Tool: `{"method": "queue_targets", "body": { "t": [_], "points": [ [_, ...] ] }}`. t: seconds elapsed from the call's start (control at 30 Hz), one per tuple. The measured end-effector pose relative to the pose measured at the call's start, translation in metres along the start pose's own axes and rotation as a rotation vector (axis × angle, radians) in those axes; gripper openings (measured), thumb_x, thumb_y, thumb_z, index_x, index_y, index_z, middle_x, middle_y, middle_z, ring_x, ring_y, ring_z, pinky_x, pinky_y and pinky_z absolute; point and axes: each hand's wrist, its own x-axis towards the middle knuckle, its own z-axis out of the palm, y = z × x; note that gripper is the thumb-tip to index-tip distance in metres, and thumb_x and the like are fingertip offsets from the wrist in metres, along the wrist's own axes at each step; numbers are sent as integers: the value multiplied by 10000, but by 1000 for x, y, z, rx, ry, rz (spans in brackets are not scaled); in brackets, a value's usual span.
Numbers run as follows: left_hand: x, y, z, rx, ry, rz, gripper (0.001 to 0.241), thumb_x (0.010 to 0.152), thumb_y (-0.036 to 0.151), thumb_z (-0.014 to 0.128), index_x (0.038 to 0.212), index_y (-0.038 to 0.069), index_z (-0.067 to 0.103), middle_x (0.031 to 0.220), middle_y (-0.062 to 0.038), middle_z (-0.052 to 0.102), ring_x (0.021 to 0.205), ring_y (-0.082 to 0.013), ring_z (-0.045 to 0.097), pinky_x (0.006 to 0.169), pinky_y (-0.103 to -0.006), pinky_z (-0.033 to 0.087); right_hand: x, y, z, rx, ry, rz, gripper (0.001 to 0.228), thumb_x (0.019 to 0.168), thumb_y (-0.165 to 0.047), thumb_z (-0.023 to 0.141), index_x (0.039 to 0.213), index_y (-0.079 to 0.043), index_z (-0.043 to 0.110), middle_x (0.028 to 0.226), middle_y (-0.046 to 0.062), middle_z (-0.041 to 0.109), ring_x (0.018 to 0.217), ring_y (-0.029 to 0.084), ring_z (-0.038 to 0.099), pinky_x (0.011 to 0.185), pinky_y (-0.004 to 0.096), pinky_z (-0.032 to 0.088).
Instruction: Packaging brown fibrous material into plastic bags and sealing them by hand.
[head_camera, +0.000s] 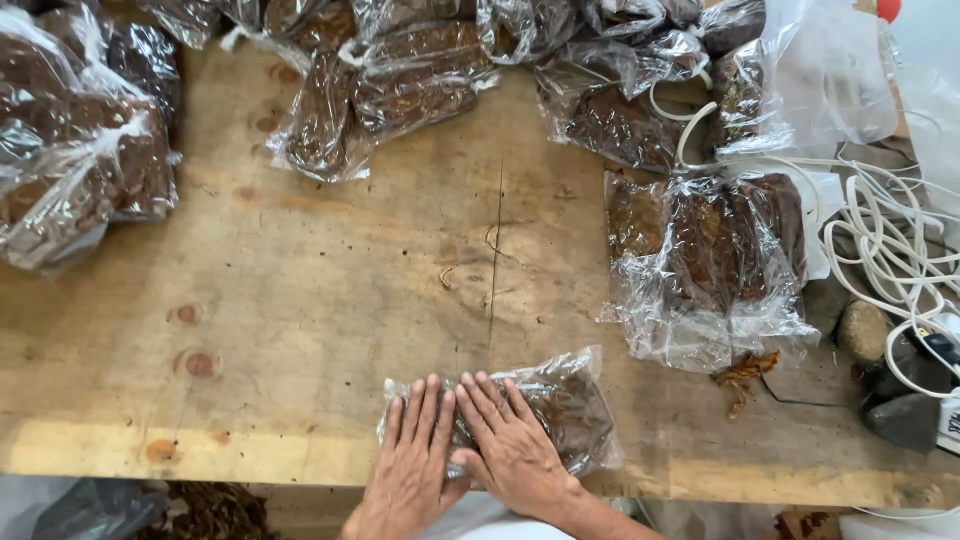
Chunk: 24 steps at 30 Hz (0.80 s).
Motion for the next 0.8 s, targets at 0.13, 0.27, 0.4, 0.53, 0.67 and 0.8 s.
{"method": "queue_targets", "body": {
  "t": [0.13, 0.27, 0.4, 0.53, 0.67, 0.8],
  "points": [
    [-23, 7, 8, 46, -40, -53, 1194, 804, 772, 527, 1655, 71, 68, 1723, -245, 24, 1606, -379, 36, 1286, -478, 78, -13, -1, 0, -24, -28, -103, 698, 1111, -493, 320, 1570, 33, 344, 1637, 196, 366, 1543, 346, 279, 1259, 517, 151],
    [-34, 9, 18, 67, 8, -82, 1319, 708, 781, 680, 1640, 36, 118, 1706, -258, 101, 1593, -402, 113, 1302, -505, 124, -16, 1, -2, 7, -56, -184, 805, 1078, -606, 304, 1566, 32, 351, 1626, 190, 391, 1523, 343, 334, 1247, 532, 183],
    [-44, 10, 13, 70, 75, -54, 527, 1019, 115, 430, 1536, 20, 382, 1621, -251, 335, 1519, -435, 316, 1258, -547, 274, -16, 3, -4, 13, -23, -225, 778, 1094, -580, 264, 1543, 45, 383, 1605, 213, 416, 1517, 356, 348, 1246, 535, 196],
    [-56, 8, 0, -98, 92, 35, 227, 978, 147, 622, 1198, 121, 669, 997, -56, 592, 848, -233, 569, 828, -427, 444, -14, 5, -6, 12, -42, -228, 727, 1106, -548, 246, 1558, 6, 379, 1624, 176, 400, 1526, 337, 330, 1245, 524, 190],
    [-94, 3, 34, -219, -83, -68, 427, 960, 174, 640, 1383, 145, 592, 930, -19, 674, 729, -193, 704, 752, -393, 527, -8, 10, -21, 183, -111, -262, 801, 1065, -626, 203, 1586, -29, 322, 1632, 206, 376, 1535, 389, 299, 1241, 559, 170],
    [-90, 0, 41, -282, -124, -116, 378, 932, 249, 624, 1298, 161, 598, 952, -22, 647, 794, -242, 699, 752, -398, 524, 6, -7, -41, 265, -202, -218, 994, 944, -773, 253, 1592, -21, 297, 1649, 301, 244, 1547, 474, 153, 1215, 645, 13]
  ]
}}
